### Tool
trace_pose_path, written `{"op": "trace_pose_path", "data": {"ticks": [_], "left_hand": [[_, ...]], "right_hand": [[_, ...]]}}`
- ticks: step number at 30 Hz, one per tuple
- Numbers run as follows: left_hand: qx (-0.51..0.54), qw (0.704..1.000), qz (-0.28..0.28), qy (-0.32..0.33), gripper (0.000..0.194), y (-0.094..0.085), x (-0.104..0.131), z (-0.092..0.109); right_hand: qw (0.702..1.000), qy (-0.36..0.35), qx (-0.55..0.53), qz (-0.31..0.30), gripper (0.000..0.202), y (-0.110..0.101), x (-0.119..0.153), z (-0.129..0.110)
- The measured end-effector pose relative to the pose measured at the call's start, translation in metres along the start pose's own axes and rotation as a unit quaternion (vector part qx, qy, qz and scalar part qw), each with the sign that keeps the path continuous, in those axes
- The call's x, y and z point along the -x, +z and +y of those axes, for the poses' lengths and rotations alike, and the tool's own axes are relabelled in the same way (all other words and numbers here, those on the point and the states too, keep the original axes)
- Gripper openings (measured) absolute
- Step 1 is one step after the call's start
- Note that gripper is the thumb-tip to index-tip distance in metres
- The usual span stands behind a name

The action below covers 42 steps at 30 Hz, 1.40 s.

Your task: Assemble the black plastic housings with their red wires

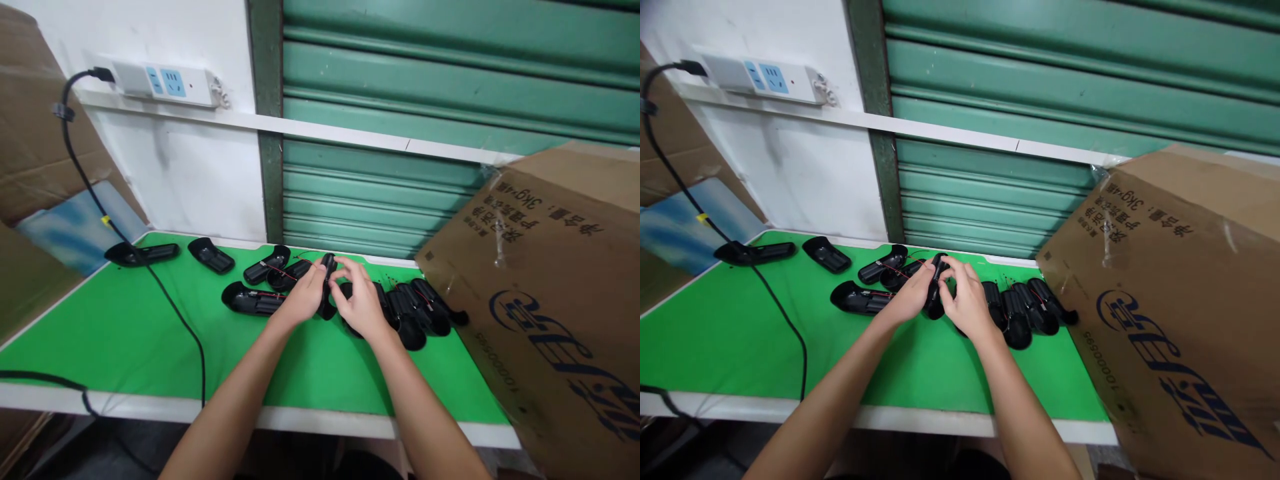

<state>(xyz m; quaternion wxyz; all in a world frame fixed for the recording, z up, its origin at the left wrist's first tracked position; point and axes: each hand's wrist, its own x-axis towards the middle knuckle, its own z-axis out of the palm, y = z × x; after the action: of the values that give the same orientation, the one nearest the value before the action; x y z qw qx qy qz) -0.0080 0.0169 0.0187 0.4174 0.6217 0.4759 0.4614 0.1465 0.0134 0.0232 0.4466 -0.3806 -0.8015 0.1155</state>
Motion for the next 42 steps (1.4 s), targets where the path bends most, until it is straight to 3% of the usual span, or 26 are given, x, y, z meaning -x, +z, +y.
{"op": "trace_pose_path", "data": {"ticks": [8, 15, 22, 27, 33, 42], "left_hand": [[-0.01, 1.0, -0.009, -0.01, 0.055, 0.0, 0.001, -0.002], [-0.021, 0.999, -0.023, 0.004, 0.055, -0.002, 0.001, 0.005], [-0.017, 0.999, -0.019, -0.021, 0.044, -0.003, -0.003, 0.003], [-0.013, 0.999, -0.033, -0.039, 0.043, -0.004, -0.003, 0.004], [-0.023, 0.997, -0.044, -0.054, 0.045, -0.006, -0.005, -0.002], [-0.084, 0.996, -0.016, 0.003, 0.05, -0.004, 0.006, 0.005]], "right_hand": [[0.997, -0.054, 0.049, -0.026, 0.049, -0.003, -0.001, 0.001], [0.997, -0.055, 0.036, 0.048, 0.041, 0.003, 0.0, 0.004], [0.993, -0.07, 0.065, 0.066, 0.037, 0.008, 0.004, 0.003], [0.991, -0.078, 0.09, 0.054, 0.032, 0.007, 0.005, 0.005], [0.976, -0.141, 0.163, 0.033, 0.022, 0.004, 0.002, 0.001], [0.966, -0.144, 0.217, -0.007, 0.022, 0.009, 0.001, 0.0]]}}
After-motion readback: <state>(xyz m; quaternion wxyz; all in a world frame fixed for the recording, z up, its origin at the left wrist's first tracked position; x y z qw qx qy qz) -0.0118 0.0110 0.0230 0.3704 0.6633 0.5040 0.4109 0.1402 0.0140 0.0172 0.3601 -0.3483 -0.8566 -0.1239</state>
